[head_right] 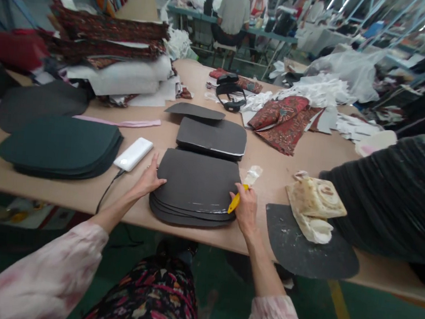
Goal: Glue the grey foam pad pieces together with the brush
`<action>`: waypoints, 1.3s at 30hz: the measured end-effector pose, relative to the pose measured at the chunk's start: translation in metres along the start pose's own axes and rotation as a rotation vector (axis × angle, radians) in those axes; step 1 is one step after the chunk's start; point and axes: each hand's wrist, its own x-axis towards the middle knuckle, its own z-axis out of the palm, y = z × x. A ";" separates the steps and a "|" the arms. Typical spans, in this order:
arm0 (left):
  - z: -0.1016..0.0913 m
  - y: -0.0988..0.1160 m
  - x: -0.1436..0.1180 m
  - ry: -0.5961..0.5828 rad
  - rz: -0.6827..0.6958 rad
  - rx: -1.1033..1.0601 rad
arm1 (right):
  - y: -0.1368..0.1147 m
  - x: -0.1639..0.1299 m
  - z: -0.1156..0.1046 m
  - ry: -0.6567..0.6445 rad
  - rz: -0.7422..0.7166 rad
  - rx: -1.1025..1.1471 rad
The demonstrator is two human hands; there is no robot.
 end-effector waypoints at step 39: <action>-0.009 -0.013 -0.030 -0.110 0.335 0.463 | -0.014 -0.046 0.001 0.046 -0.071 0.211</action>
